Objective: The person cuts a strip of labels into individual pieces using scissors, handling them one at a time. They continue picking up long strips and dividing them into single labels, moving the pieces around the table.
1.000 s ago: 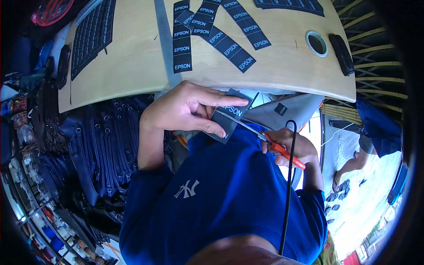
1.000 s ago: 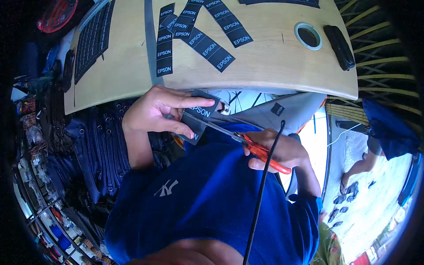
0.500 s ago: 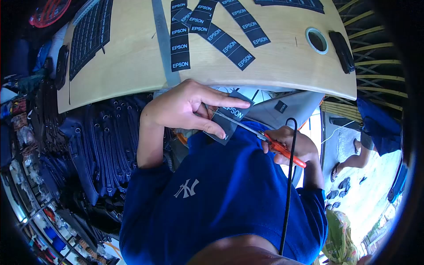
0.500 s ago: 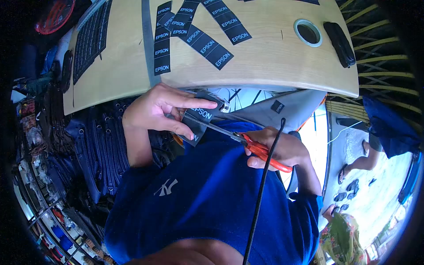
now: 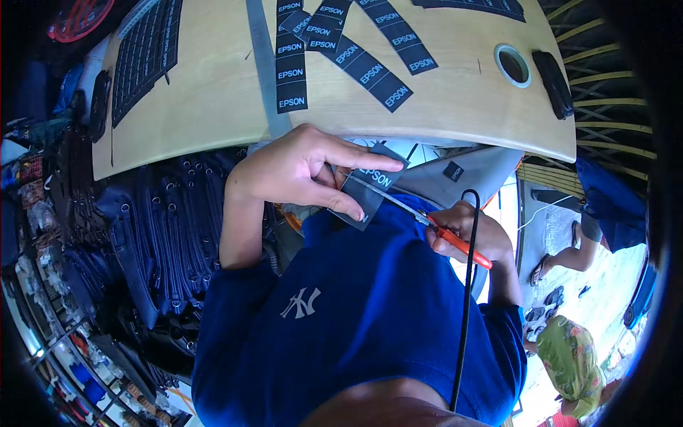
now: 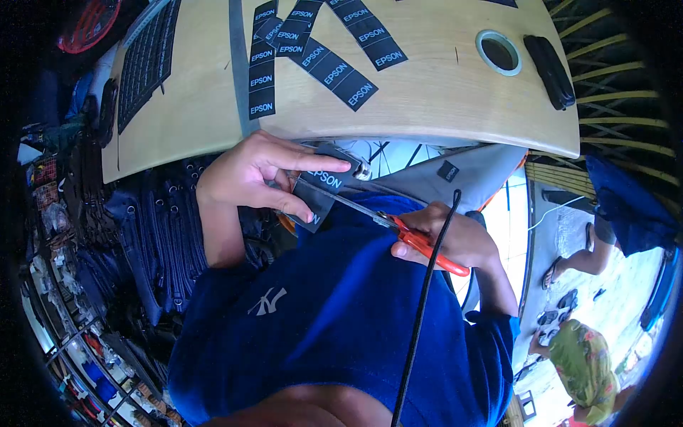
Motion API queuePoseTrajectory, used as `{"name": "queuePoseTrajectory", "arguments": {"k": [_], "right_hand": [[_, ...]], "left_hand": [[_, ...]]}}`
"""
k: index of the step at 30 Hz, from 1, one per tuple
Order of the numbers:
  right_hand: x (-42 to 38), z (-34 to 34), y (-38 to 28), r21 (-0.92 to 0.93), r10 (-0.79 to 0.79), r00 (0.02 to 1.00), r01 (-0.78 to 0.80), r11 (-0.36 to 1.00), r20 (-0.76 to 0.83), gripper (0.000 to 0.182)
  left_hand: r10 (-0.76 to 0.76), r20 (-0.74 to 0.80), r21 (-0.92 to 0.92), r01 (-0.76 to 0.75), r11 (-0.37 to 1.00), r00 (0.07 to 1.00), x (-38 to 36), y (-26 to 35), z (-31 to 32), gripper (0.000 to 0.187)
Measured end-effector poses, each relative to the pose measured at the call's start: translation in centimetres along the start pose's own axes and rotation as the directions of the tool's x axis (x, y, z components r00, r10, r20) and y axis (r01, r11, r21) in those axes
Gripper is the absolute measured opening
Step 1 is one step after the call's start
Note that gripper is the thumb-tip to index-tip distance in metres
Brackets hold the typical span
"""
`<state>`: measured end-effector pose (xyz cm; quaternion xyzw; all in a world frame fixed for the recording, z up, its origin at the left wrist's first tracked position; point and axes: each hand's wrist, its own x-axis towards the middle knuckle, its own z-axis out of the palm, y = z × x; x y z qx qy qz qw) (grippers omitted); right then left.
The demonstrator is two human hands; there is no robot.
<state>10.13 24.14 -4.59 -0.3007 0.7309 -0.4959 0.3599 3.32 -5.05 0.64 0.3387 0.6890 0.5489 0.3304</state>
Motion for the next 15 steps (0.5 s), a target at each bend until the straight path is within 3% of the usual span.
{"name": "queuePoseTrajectory", "arguments": {"k": [5,12,14,15], "right_hand": [[0.0,0.0,-0.5,0.024,-0.008,0.999,0.009,1.000,-0.041,0.052],[0.2,-0.4,-0.6,-0.030,0.024,0.999,-0.025,0.999,-0.028,0.044],[0.1,-0.4,-0.3,-0.028,0.029,0.999,-0.030,0.999,-0.027,0.044],[0.0,-0.4,-0.3,0.001,0.094,0.995,-0.094,0.996,-0.021,0.043]], "left_hand": [[-0.073,0.047,0.053,0.070,0.996,0.996,0.0,0.3,-0.4,0.058],[-0.083,-0.011,0.032,0.084,0.996,0.996,0.0,0.4,-0.4,0.059],[-0.146,-0.005,0.050,0.146,0.988,0.989,-0.2,0.9,-1.0,0.059],[-0.146,-0.009,0.058,0.146,0.988,0.989,-0.4,0.8,-1.2,0.059]]}}
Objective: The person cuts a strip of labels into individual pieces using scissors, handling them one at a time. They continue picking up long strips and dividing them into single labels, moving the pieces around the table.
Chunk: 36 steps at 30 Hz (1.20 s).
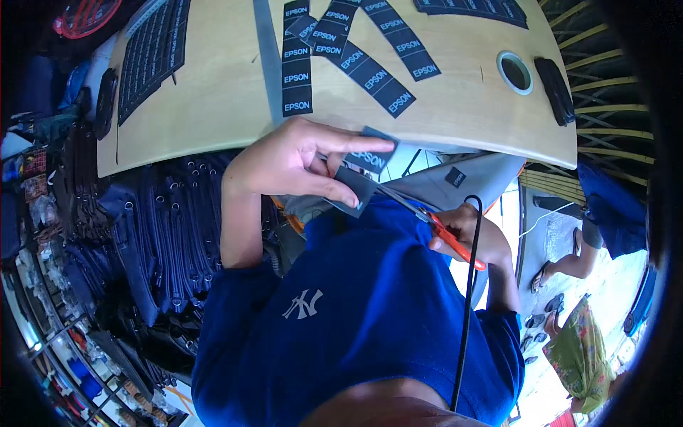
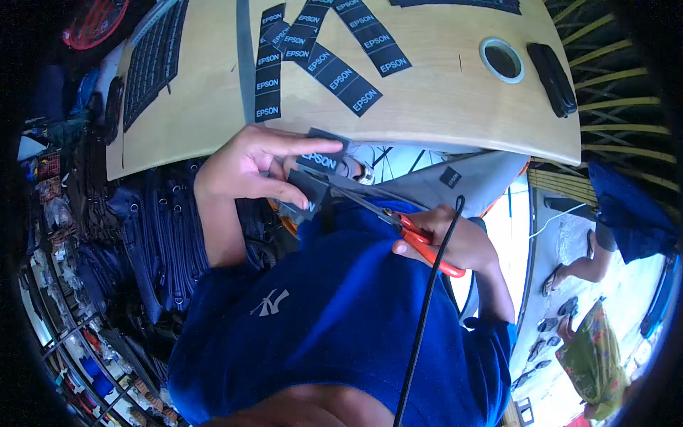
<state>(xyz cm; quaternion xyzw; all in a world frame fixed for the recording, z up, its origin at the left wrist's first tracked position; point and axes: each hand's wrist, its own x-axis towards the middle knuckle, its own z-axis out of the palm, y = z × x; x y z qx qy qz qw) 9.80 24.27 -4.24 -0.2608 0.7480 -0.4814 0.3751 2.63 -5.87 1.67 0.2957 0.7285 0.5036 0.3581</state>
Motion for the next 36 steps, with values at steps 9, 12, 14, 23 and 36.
{"name": "queuePoseTrajectory", "arguments": {"k": [9,12,14,23,36], "right_hand": [[-0.9,1.6,1.0,0.097,0.191,0.968,-0.177,0.979,-0.160,0.034],[-0.8,2.0,0.4,0.137,0.123,0.961,-0.091,0.986,-0.247,0.034],[-0.8,2.1,0.5,0.104,0.022,0.945,0.012,0.995,-0.326,0.035],[-1.9,2.9,1.5,0.089,0.153,0.898,-0.127,0.988,-0.412,0.034],[1.4,3.9,0.6,-0.125,0.019,0.893,-0.084,0.989,-0.450,0.036]], "left_hand": [[0.214,-0.555,0.253,-0.081,0.964,0.804,3.0,2.0,-10.2,0.046],[0.319,-0.701,0.312,-0.129,0.941,0.637,6.8,2.7,-16.5,0.041],[0.374,-0.690,0.457,-0.027,0.889,0.619,9.1,1.0,-21.5,0.038],[0.718,-0.461,0.882,0.181,0.435,0.522,10.6,-2.8,-22.5,0.038],[0.246,-0.640,0.577,0.245,0.779,0.728,7.4,-3.6,-8.3,0.026]]}}
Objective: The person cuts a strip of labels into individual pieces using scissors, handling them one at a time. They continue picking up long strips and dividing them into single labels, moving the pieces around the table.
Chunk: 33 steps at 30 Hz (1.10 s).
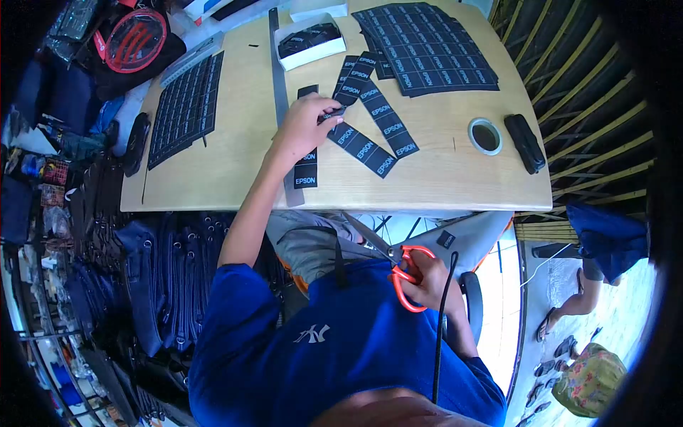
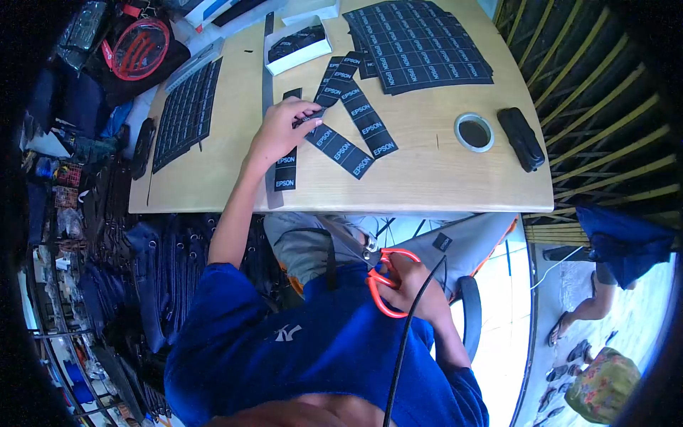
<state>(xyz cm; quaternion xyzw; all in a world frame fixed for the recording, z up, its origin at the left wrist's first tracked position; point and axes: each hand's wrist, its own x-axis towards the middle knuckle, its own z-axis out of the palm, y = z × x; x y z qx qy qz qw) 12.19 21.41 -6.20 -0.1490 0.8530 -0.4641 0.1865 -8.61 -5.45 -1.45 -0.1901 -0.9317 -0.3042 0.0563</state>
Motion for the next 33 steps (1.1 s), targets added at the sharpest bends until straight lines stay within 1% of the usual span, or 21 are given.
{"name": "queuePoseTrajectory", "arguments": {"k": [1,3,5,8,12,14,15,17,18,20,21,23,24,26,27,29,30,32,33], "right_hand": [[0.1,0.1,-0.2,-0.003,0.001,1.000,-0.001,1.000,-0.007,0.036],[0.3,0.3,-0.5,-0.023,-0.055,0.997,0.054,0.998,-0.061,0.037],[0.5,0.5,-0.4,-0.025,-0.043,0.998,0.042,0.999,-0.044,0.040],[0.7,0.3,-0.9,-0.022,-0.035,0.999,0.035,0.999,-0.041,0.041],[1.1,0.2,-1.0,-0.054,-0.070,0.997,0.069,0.996,-0.025,0.042],[1.2,0.2,-1.0,-0.062,-0.090,0.995,0.088,0.994,-0.032,0.042],[1.2,0.1,-1.0,-0.060,-0.072,0.997,0.070,0.996,-0.019,0.042],[1.3,0.2,-0.9,-0.060,-0.056,0.998,0.056,0.997,-0.007,0.043],[1.3,0.3,-0.8,-0.061,-0.067,0.998,0.066,0.996,-0.014,0.043],[1.4,0.3,-0.8,-0.065,-0.080,0.997,0.078,0.995,-0.021,0.043],[1.4,0.3,-0.9,-0.068,-0.073,0.997,0.072,0.995,-0.011,0.043],[1.5,0.3,-0.9,-0.071,-0.066,0.998,0.066,0.995,-0.001,0.044],[1.5,0.4,-0.8,-0.071,-0.065,0.998,0.065,0.995,0.004,0.044],[1.5,0.4,-0.8,-0.071,-0.064,0.998,0.065,0.995,0.009,0.044],[1.5,0.5,-0.9,-0.066,-0.071,0.997,0.071,0.995,-0.001,0.044],[1.5,0.5,-0.9,-0.061,-0.076,0.997,0.075,0.995,-0.010,0.043],[1.5,0.6,-0.8,-0.049,-0.060,0.998,0.060,0.997,-0.012,0.043],[1.6,0.7,-0.6,-0.037,-0.045,0.999,0.044,0.998,-0.012,0.042],[1.6,0.7,-0.5,-0.045,-0.060,0.998,0.059,0.997,-0.014,0.042]], "left_hand": [[0.008,-0.001,-0.002,-0.008,1.000,1.000,0.1,0.0,0.1,0.026],[-0.006,-0.058,-0.039,0.004,0.999,0.998,0.3,-0.3,0.0,0.019],[0.011,-0.073,-0.040,-0.014,0.999,0.997,0.7,-0.9,-0.1,0.020],[-0.123,0.017,-0.203,0.124,0.971,0.992,1.0,-1.4,-0.3,0.020],[-0.105,-0.025,-0.172,0.099,0.980,0.994,1.2,-2.1,-0.5,0.024],[-0.098,-0.011,-0.217,0.093,0.972,0.995,1.3,-2.3,-0.8,0.028],[-0.096,-0.014,-0.217,0.091,0.972,0.995,1.3,-2.1,-0.9,0.028],[-0.211,0.038,-0.231,0.214,0.949,0.977,1.4,-1.5,-1.4,0.030],[-0.211,0.036,-0.230,0.214,0.949,0.977,1.4,-1.9,-1.4,0.030],[-0.208,0.055,-0.433,0.211,0.877,0.977,1.6,-3.0,-0.9,0.032],[-0.207,0.053,-0.433,0.210,0.877,0.977,1.5,-3.1,-0.8,0.032],[-0.183,0.009,-0.511,0.161,0.844,0.983,1.4,-3.2,-0.5,0.027],[-0.182,0.008,-0.511,0.160,0.844,0.983,1.3,-3.1,-0.6,0.027],[-0.138,0.024,-0.351,0.138,0.926,0.990,1.2,-2.8,-0.9,0.028],[-0.137,0.025,-0.350,0.137,0.926,0.990,1.2,-2.2,-1.2,0.028],[-0.146,0.104,-0.301,0.171,0.938,0.984,1.1,-1.1,-1.7,0.028],[-0.147,0.105,-0.302,0.172,0.938,0.984,1.2,-1.2,-1.7,0.028],[-0.047,0.123,-0.279,0.080,0.957,0.991,1.3,-1.7,-1.7,0.028],[-0.048,0.123,-0.279,0.081,0.957,0.991,1.3,-1.9,-1.6,0.028]]}}
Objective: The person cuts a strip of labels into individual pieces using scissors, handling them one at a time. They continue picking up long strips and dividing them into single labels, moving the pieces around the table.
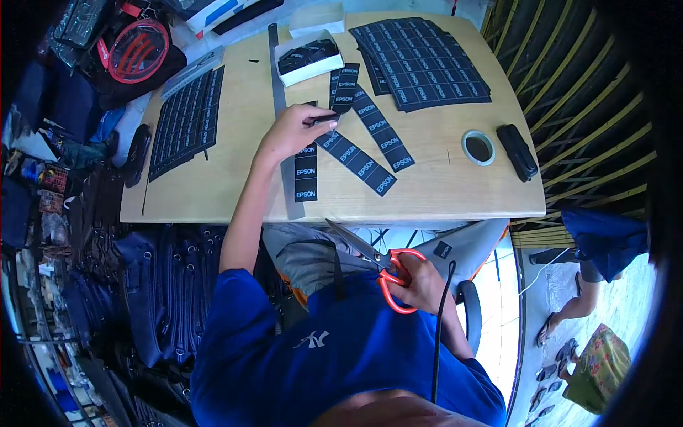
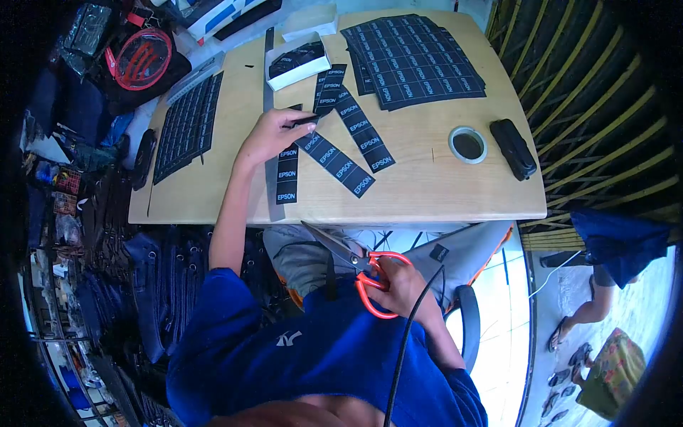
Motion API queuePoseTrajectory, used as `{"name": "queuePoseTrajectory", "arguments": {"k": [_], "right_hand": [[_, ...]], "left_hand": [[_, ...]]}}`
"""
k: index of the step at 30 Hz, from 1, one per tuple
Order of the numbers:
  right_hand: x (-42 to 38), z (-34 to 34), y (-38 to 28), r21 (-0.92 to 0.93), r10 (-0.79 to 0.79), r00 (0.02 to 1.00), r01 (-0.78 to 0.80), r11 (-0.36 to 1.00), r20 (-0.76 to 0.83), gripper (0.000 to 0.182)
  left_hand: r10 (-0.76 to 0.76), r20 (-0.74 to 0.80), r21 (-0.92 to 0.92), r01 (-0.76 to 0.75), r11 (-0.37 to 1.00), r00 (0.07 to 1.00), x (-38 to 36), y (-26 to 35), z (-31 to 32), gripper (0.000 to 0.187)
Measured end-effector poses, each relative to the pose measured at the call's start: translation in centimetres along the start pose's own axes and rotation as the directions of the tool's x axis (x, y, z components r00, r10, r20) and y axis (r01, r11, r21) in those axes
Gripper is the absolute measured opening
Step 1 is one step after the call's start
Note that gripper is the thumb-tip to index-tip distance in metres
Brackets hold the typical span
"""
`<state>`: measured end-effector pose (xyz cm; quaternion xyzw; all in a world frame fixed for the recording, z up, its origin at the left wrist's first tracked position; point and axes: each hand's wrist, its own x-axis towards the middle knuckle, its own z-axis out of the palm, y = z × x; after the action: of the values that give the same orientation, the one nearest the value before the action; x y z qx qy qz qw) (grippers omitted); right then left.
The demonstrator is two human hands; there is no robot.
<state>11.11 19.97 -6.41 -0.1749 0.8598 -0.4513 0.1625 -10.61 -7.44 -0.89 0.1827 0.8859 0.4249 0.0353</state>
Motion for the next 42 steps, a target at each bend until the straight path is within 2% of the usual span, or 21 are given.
{"name": "queuePoseTrajectory", "arguments": {"k": [3,6,9,11,13,14,16,18,20,22,24,26,27,28,32,34,36,37,38,40,42], "right_hand": [[0.0,0.0,0.2,-0.012,-0.019,1.000,0.019,1.000,-0.007,0.041],[0.0,-0.1,0.0,-0.009,-0.007,1.000,0.007,1.000,-0.004,0.041],[0.0,-0.1,-0.3,0.023,-0.005,1.000,0.006,1.000,-0.025,0.039],[0.0,0.0,-0.5,0.047,-0.019,0.998,0.022,0.999,-0.055,0.038],[0.3,0.3,-0.8,0.239,0.005,0.995,0.019,0.971,-0.102,0.037],[0.5,0.5,-1.0,0.241,0.009,0.995,0.015,0.970,-0.099,0.037],[1.2,0.7,-1.5,0.419,0.057,0.992,-0.004,0.908,-0.114,0.039],[2.5,2.4,-0.9,0.686,-0.023,0.989,0.116,0.718,-0.144,0.039],[4.3,3.4,-1.8,0.752,-0.020,0.954,0.247,0.611,-0.298,0.031],[4.9,3.5,-3.0,0.805,0.034,0.957,0.222,0.550,-0.287,0.029],[5.1,4.0,-3.4,0.850,0.096,0.958,0.192,0.490,-0.271,0.028],[5.2,4.7,-3.2,0.802,0.150,0.932,0.194,0.565,-0.331,0.030],[4.8,3.7,-4.0,0.798,0.203,0.943,0.095,0.595,-0.263,0.029],[4.7,3.6,-4.2,0.801,0.219,0.941,0.083,0.592,-0.259,0.029],[4.5,3.8,-4.2,0.764,0.237,0.927,0.075,0.641,-0.291,0.026],[4.2,3.7,-3.7,0.711,0.168,0.947,0.081,0.698,-0.273,0.024],[3.5,3.7,-3.4,0.713,0.160,0.959,0.058,0.699,-0.235,0.022],[3.3,3.8,-3.4,0.722,0.141,0.965,0.064,0.688,-0.220,0.022],[3.0,3.8,-3.4,0.731,0.120,0.971,0.071,0.678,-0.205,0.022],[2.5,3.8,-3.4,0.723,0.120,0.976,0.051,0.689,-0.183,0.021],[2.1,3.8,-3.5,0.708,0.122,0.982,0.016,0.706,-0.144,0.021]], "left_hand": [[0.004,0.042,0.014,-0.005,1.000,0.999,0.2,-0.6,0.0,0.026],[-0.068,0.044,-0.006,0.068,0.998,0.997,0.3,-0.6,-0.2,0.024],[-0.098,-0.030,-0.073,0.095,0.993,0.995,-0.3,0.4,-0.4,0.022],[0.047,-0.279,-0.072,-0.070,0.995,0.959,-0.9,0.4,-0.5,0.022],[0.098,-0.327,-0.035,-0.115,0.993,0.940,-2.4,2.8,-0.7,0.022],[0.149,-0.375,0.005,-0.158,0.987,0.915,-3.4,3.9,-0.7,0.023],[0.162,-0.411,-0.025,-0.188,0.982,0.897,-5.8,4.8,0.2,0.023],[0.260,-0.415,0.173,-0.205,0.963,0.872,-8.5,5.6,1.3,0.023],[0.199,-0.359,0.155,-0.152,0.976,0.912,-11.4,6.8,2.8,0.025],[0.212,-0.301,0.186,-0.160,0.969,0.930,-13.8,7.6,3.9,0.027],[0.090,-0.241,0.075,-0.073,0.994,0.966,-16.3,8.3,5.1,0.030],[0.095,-0.205,0.040,-0.089,0.995,0.974,-18.4,7.8,6.5,0.033],[0.094,-0.181,0.019,-0.092,0.996,0.979,-19.3,7.9,7.0,0.034],[0.091,-0.156,-0.003,-0.093,0.996,0.984,-20.0,8.0,7.5,0.034],[0.101,-0.041,-0.134,-0.105,0.985,0.994,-21.2,7.9,7.7,0.030],[0.145,-0.036,-0.178,-0.149,0.973,0.989,-20.8,6.9,7.5,0.036],[-0.047,-0.238,-0.512,-0.085,0.855,0.970,-20.5,5.7,8.2,0.047],[-0.058,-0.147,-0.508,-0.025,0.861,0.987,-19.8,5.6,7.8,0.051],[-0.059,-0.149,-0.510,-0.026,0.860,0.987,-19.2,5.8,7.9,0.051],[-0.151,0.001,-0.724,0.105,0.682,0.989,-17.9,6.5,8.7,0.049],[-0.119,-0.018,-0.702,0.073,0.709,0.993,-16.7,6.8,9.5,0.047]]}}
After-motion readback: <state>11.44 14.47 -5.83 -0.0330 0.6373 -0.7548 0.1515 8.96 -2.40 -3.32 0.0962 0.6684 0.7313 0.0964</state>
